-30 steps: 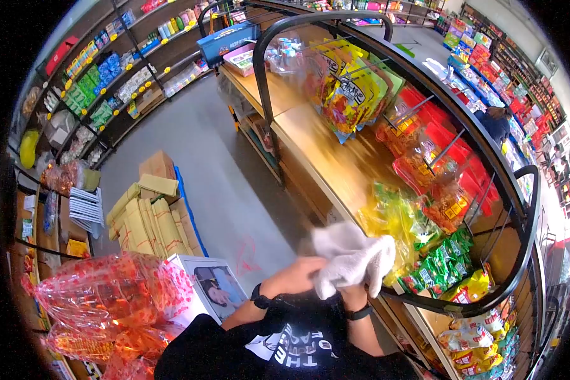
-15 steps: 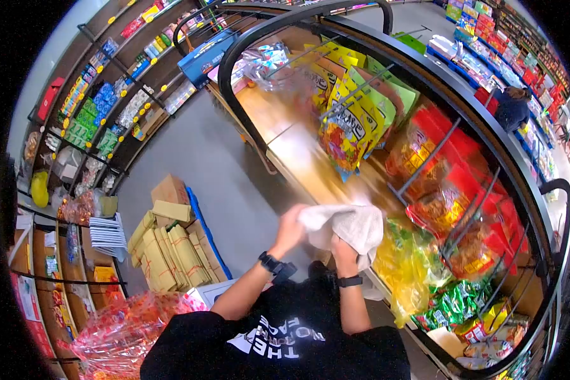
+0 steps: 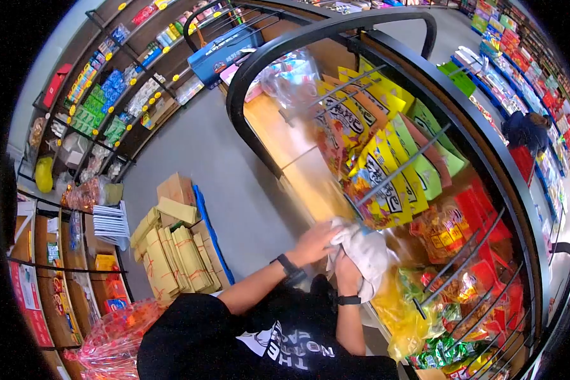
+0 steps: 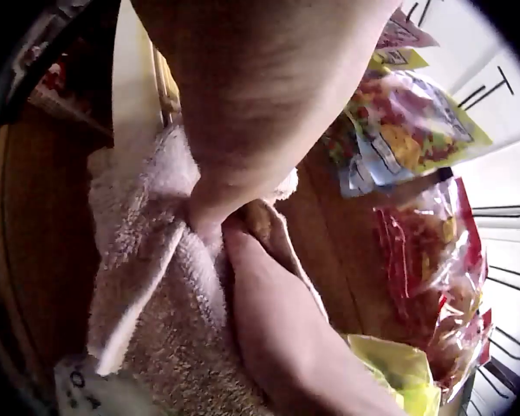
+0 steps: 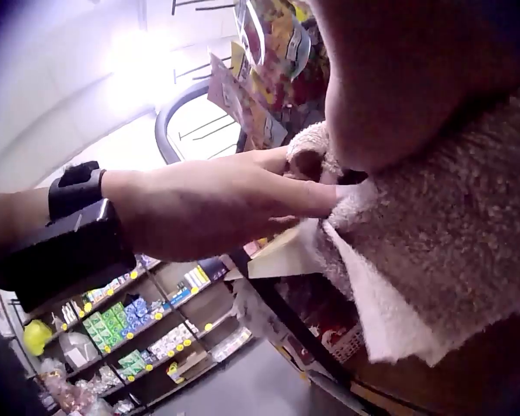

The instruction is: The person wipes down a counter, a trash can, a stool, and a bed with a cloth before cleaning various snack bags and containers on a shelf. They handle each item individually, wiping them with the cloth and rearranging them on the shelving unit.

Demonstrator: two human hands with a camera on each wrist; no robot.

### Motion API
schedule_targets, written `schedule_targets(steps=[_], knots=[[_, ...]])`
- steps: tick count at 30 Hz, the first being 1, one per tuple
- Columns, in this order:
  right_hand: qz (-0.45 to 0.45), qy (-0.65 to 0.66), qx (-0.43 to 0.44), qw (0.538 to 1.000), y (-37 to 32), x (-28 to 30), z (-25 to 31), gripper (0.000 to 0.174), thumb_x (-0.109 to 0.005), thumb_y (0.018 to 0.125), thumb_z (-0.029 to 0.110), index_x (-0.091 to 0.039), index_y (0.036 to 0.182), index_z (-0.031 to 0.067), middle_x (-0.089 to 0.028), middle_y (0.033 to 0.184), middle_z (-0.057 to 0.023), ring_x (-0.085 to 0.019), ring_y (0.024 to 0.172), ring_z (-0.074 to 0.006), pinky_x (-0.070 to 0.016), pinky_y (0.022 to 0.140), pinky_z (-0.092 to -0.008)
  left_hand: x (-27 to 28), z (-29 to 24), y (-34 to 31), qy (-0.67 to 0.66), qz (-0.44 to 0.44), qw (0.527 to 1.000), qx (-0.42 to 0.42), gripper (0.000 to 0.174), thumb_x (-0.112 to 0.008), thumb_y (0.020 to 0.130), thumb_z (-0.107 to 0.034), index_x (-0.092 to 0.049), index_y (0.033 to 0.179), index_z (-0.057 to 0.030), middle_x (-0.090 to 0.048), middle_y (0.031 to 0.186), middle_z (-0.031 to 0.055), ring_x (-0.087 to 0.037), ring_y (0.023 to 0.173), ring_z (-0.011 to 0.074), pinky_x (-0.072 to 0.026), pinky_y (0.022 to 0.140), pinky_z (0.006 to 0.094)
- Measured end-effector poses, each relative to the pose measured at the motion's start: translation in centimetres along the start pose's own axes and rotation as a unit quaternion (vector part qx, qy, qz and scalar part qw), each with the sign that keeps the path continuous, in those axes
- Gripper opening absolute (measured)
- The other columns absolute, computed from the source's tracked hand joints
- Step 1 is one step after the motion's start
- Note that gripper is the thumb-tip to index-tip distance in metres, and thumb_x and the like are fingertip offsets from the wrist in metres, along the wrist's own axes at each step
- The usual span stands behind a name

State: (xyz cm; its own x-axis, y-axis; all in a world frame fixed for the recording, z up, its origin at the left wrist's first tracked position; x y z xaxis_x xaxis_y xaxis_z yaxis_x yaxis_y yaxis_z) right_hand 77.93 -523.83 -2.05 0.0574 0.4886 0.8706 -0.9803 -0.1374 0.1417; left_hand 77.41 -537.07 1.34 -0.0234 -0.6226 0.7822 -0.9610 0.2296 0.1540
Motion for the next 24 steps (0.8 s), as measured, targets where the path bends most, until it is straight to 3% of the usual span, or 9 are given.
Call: schedule_targets(steps=[3, 8, 11, 14, 18, 19, 24], knots=[[-0.003, 0.055, 0.009, 0.998, 2.0, -1.4, 2.4, 0.056, -0.054, 0.096, 0.029, -0.048, 0.147, 0.0061, -0.047, 0.149, -0.023, -0.039, 0.139, -0.0456, -0.0228, 0.119, -0.0532, 2.1, 2.8, 0.4, 0.008, 0.012, 1.0, 0.028, 0.071, -0.077, 0.079, -0.021, -0.048, 0.143, -0.0109, -0.056, 0.129, 0.0196, -0.05, 0.123, 0.0415, -0.0426, 0.103, 0.0479], [0.047, -0.013, 0.003, 0.999, 4.9, -6.6, 5.5, 0.062, -0.052, 0.096, 0.031, -0.041, 0.151, 0.0041, -0.041, 0.154, -0.0221, -0.036, 0.142, -0.0438, -0.0218, 0.12, -0.0525, 4.7, 8.0, 1.6, 0.025, -0.016, 0.999, 0.033, 0.073, -0.079, 0.076, -0.018, -0.048, 0.141, -0.0062, -0.056, 0.13, 0.0216, -0.049, 0.124, 0.0424, -0.0408, 0.105, 0.0481], [0.05, -0.023, -0.072, 0.996, 7.0, -8.8, 6.5, 0.065, -0.052, 0.094, 0.033, -0.039, 0.152, 0.0048, -0.04, 0.155, -0.0217, -0.034, 0.143, -0.0429, -0.0217, 0.12, -0.0521, 6.0, 9.7, 2.9, -0.017, -0.019, 1.0, 0.013, 0.07, -0.077, 0.078, -0.014, -0.048, 0.14, -0.0026, -0.056, 0.129, 0.023, -0.05, 0.124, 0.0431, -0.04, 0.106, 0.0488], [0.022, 0.061, -0.121, 0.991, 7.6, -10.2, 7.5, 0.067, -0.054, 0.092, 0.034, -0.04, 0.152, 0.0054, -0.04, 0.155, -0.0213, -0.036, 0.142, -0.0424, -0.0223, 0.12, -0.0517, 7.0, 11.2, 4.3, -0.02, -0.001, 0.999, -0.029, 0.067, -0.071, 0.08, -0.01, -0.045, 0.141, 0.0005, -0.055, 0.129, 0.0261, -0.049, 0.126, 0.0428, -0.0361, 0.113, 0.047], [0.008, 0.071, -0.17, 0.983, 9.1, -13.3, 8.2, 0.064, -0.055, 0.091, 0.035, -0.045, 0.148, 0.0072, -0.043, 0.152, -0.0207, -0.038, 0.14, -0.0416, -0.0254, 0.118, -0.0502, 3.8, 15.6, 5.9, -0.163, 0.011, 0.985, -0.049, 0.071, -0.068, 0.081, -0.003, -0.038, 0.145, 0.0035, -0.053, 0.128, 0.0294, -0.045, 0.127, 0.0489, -0.0326, 0.113, 0.0544], [-0.053, 0.013, -0.132, 0.99, 10.1, -12.2, 10.0, 0.062, -0.055, 0.091, 0.036, -0.047, 0.146, 0.0078, -0.046, 0.15, -0.0208, -0.039, 0.139, -0.0422, -0.0258, 0.118, -0.051, 3.7, 16.6, 6.2, -0.172, 0.016, 0.984, -0.031, 0.074, -0.065, 0.083, -0.001, -0.032, 0.149, 0.0032, -0.051, 0.129, 0.0303, -0.043, 0.127, 0.0524, -0.0307, 0.113, 0.058], [-0.094, -0.002, -0.094, 0.991, 13.3, -13.1, 13.9, 0.06, -0.055, 0.092, 0.038, -0.049, 0.145, 0.0091, -0.049, 0.146, -0.0214, -0.042, 0.136, -0.0431, -0.0253, 0.116, -0.0543, 7.5, 19.1, 7.2, -0.13, 0.041, 0.99, 0.031, 0.076, -0.062, 0.084, 0.0, -0.028, 0.152, 0.003, -0.049, 0.131, 0.0313, -0.042, 0.127, 0.0533, -0.0344, 0.111, 0.0559]])
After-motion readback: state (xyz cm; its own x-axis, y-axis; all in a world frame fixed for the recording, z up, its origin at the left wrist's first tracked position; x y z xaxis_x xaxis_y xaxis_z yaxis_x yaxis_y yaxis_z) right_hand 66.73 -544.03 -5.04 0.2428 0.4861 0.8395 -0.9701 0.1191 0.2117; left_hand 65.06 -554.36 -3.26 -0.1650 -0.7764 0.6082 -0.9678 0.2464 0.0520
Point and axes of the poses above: each hand's wrist, its own y-axis towards the middle knuckle, its own x-axis out of the back of the hand, z = x × y, the point moved 9 cm from there along y, towards the middle knuckle
